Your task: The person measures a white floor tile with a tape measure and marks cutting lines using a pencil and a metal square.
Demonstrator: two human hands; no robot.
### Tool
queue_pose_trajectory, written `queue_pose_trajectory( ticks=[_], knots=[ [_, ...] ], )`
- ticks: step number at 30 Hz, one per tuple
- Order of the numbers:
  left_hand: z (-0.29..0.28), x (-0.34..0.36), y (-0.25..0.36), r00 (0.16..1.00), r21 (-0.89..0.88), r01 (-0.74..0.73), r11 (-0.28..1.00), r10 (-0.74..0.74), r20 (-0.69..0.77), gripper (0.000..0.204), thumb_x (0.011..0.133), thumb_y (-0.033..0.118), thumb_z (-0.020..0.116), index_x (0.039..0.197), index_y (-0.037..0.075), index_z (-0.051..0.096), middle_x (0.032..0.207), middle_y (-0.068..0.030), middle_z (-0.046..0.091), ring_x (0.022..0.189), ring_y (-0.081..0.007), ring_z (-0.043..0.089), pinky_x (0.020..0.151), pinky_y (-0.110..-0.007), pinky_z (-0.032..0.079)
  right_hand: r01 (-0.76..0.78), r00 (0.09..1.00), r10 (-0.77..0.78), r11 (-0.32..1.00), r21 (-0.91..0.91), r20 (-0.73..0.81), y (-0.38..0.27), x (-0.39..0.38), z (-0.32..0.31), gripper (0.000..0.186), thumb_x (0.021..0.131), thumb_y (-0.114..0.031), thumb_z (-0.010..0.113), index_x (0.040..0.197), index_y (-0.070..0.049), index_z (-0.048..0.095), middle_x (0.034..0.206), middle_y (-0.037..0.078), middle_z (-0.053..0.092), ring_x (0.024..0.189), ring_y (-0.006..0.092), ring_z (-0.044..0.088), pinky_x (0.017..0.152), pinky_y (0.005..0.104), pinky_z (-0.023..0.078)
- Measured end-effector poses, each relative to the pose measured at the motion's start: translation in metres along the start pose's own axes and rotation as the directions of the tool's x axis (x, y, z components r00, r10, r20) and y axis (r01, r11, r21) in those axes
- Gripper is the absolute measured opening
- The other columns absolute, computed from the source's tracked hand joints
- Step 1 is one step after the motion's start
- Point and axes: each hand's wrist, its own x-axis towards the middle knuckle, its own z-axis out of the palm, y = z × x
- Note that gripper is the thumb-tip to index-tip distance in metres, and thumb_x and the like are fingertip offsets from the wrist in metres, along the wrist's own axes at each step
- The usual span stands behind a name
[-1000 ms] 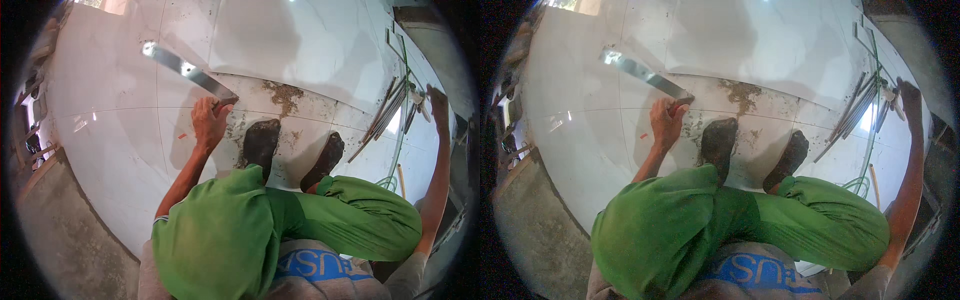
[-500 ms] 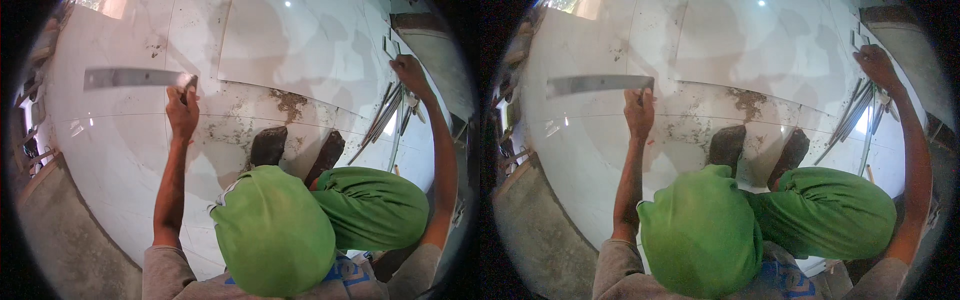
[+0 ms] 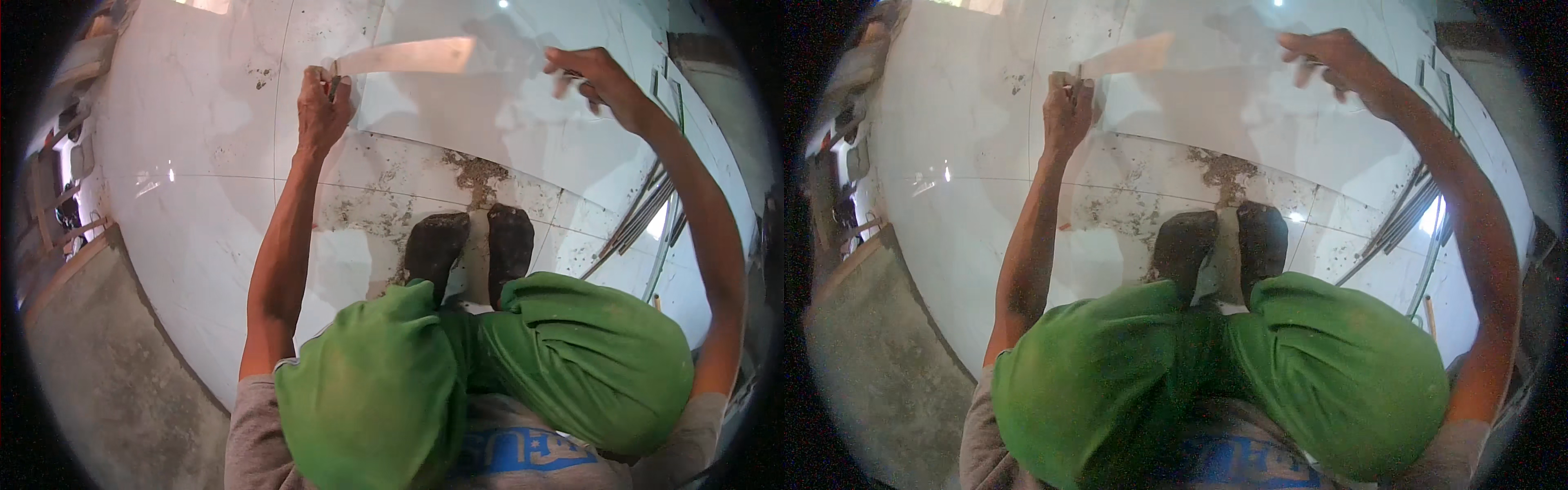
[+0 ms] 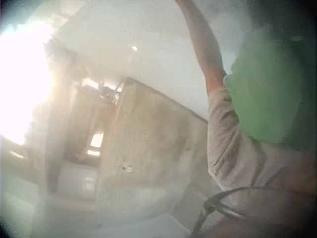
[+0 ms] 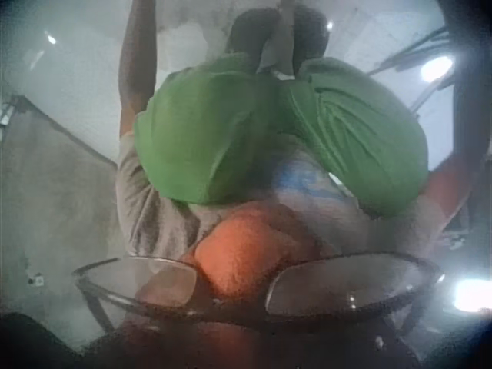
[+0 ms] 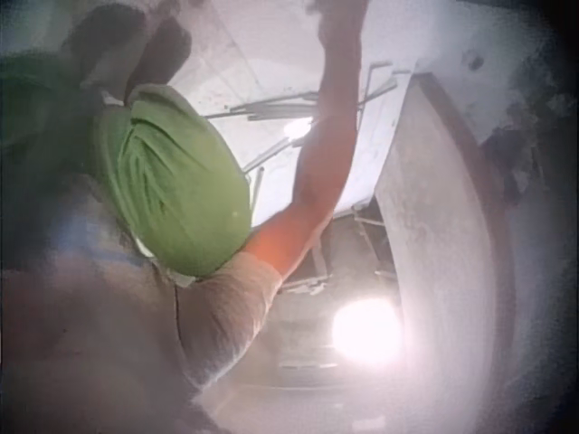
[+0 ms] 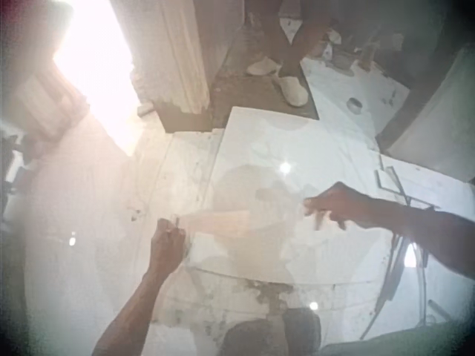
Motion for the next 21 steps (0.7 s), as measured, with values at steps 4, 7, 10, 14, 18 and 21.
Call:
queue_pose_trajectory(
  ticks=[4,7,10,14,18,21],
  knots=[
    [0.027,0.008,0.004,0.992,0.224,-0.126,0.966,0.127,0.011,0.033,0.101,0.027,0.074,0.103,0.001,0.055,0.084,-0.0122,0.063,0.077,-0.0233,0.064,0.072,-0.041,0.055,0.418,0.884,-0.466,0.828,0.375,0.043,0.029,0.069,0.038,0.061,0.106,-0.058,0.058,0.143,-0.011,0.070,0.118,0.017,0.072,0.093,0.0152,0.071,0.061,0.0274,0.053],
    [0.023,0.014,0.007,0.989,0.239,-0.150,0.959,0.144,0.040,0.035,0.099,0.029,0.077,0.098,0.002,0.054,0.087,-0.0113,0.058,0.078,-0.0233,0.058,0.075,-0.041,0.054,0.189,0.949,-0.300,0.788,0.586,0.096,0.023,0.106,0.062,0.054,0.104,-0.045,0.066,0.151,-0.019,0.065,0.139,0.019,0.064,0.117,0.0210,0.068,0.080,0.0319,0.060],
    [0.017,0.009,0.003,0.989,0.280,-0.146,0.949,0.135,0.061,0.040,0.097,0.033,0.079,0.094,0.004,0.052,0.086,-0.0088,0.055,0.075,-0.0216,0.054,0.072,-0.040,0.053,0.198,0.967,-0.216,0.971,0.133,0.137,-0.001,0.108,0.083,0.048,0.092,-0.022,0.081,0.136,-0.005,0.073,0.108,0.014,0.077,0.097,0.0226,0.074,0.084,0.0366,0.063],
    [0.016,0.008,0.001,0.991,0.261,-0.119,0.958,0.100,0.085,0.044,0.097,0.038,0.081,0.101,0.002,0.055,0.091,-0.0092,0.060,0.082,-0.0197,0.059,0.076,-0.037,0.054,0.305,0.949,-0.291,0.945,-0.118,0.124,0.001,0.099,0.096,0.050,0.087,-0.033,0.084,0.123,0.001,0.076,0.096,0.016,0.079,0.082,0.0255,0.074,0.081,0.0419,0.060],
    [0.013,0.013,0.006,0.981,0.190,0.018,0.982,-0.054,0.185,0.045,0.099,0.038,0.079,0.119,0.002,0.059,0.104,-0.0105,0.067,0.092,-0.0193,0.064,0.082,-0.035,0.056,0.477,0.845,-0.519,0.841,-0.255,-0.131,0.030,0.103,0.111,0.048,0.086,-0.030,0.083,0.122,0.001,0.075,0.086,0.018,0.076,0.077,0.0311,0.072,0.077,0.0459,0.059],
    [0.004,0.013,0.001,0.978,0.176,0.028,0.984,-0.063,0.197,0.046,0.102,0.035,0.076,0.127,0.002,0.059,0.110,-0.0122,0.071,0.093,-0.0211,0.068,0.084,-0.036,0.058,0.419,0.888,-0.457,0.852,-0.313,-0.055,0.028,0.100,0.113,0.045,0.086,-0.024,0.081,0.124,-0.002,0.074,0.089,0.019,0.073,0.078,0.0367,0.072,0.077,0.0492,0.059]
  ],
)
